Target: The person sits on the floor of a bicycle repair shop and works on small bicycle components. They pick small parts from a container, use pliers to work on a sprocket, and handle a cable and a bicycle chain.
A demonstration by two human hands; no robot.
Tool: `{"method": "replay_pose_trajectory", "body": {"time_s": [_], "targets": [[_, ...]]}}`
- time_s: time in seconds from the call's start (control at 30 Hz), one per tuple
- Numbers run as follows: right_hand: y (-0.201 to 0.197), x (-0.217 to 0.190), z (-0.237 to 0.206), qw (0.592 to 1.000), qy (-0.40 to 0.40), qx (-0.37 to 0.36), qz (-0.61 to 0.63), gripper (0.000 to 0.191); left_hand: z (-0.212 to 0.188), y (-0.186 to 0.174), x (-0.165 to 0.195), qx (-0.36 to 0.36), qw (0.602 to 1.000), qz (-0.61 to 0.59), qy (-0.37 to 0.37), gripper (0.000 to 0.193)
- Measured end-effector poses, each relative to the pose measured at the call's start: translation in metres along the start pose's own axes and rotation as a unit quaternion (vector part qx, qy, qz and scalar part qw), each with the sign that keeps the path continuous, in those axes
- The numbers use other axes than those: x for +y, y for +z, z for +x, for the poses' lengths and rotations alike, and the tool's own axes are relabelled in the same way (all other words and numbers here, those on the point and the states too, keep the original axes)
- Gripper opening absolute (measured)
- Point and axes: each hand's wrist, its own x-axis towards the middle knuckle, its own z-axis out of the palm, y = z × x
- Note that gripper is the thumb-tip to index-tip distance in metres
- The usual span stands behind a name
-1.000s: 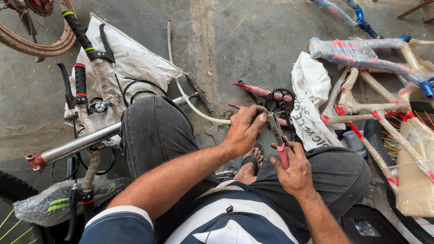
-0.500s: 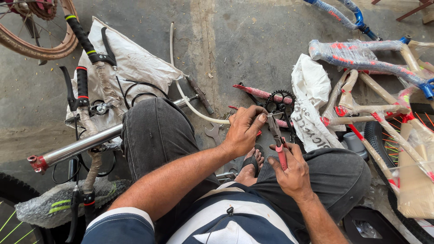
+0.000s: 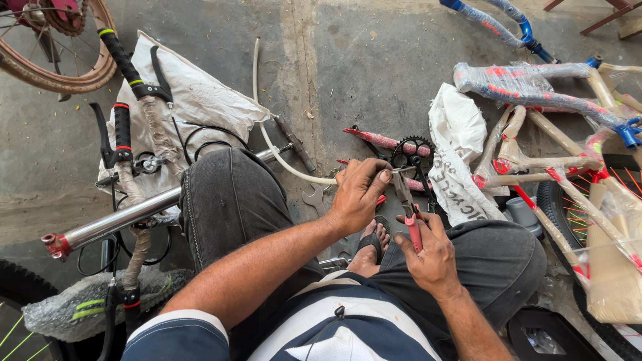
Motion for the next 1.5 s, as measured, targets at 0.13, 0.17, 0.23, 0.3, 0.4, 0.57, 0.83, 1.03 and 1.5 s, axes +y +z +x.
{"method": "replay_pose_trajectory", "body": {"time_s": [0.13,0.17,0.23,0.3,0.4,0.57,0.83,1.03,1.5], "targets": [[0.002,-0.001,0.001,1.0,-0.016,0.003,0.009,0.034,0.002,0.0,-0.002,-0.018,1.0,0.001,-0.026,0.031],[0.003,0.0,0.001,1.0,-0.027,0.006,0.009,0.034,0.003,-0.001,-0.004,-0.025,0.999,0.001,-0.03,0.031],[0.003,0.001,0.002,0.999,-0.033,0.006,0.008,0.034,0.005,-0.001,-0.007,-0.041,0.997,0.016,-0.055,0.033],[0.003,0.003,0.003,1.0,-0.026,0.0,0.007,0.033,0.005,-0.001,-0.009,-0.046,0.996,0.022,-0.067,0.034],[0.002,0.005,0.003,1.0,-0.015,0.003,0.004,0.034,0.004,0.0,-0.01,-0.031,0.998,0.003,-0.062,0.034],[0.005,0.004,0.001,1.0,-0.03,0.007,-0.004,0.032,0.006,0.003,-0.009,-0.002,0.997,0.047,-0.057,0.037],[0.003,0.003,0.003,1.0,-0.019,0.001,-0.005,0.034,0.004,-0.003,-0.009,-0.014,0.999,-0.012,-0.051,0.035],[0.005,0.001,0.003,0.999,-0.03,0.002,-0.025,0.034,0.008,0.002,-0.012,-0.001,0.996,0.044,-0.083,0.035],[0.007,0.0,0.003,1.0,-0.024,-0.001,-0.014,0.034,0.007,-0.001,-0.009,-0.016,0.994,0.06,-0.087,0.035]]}}
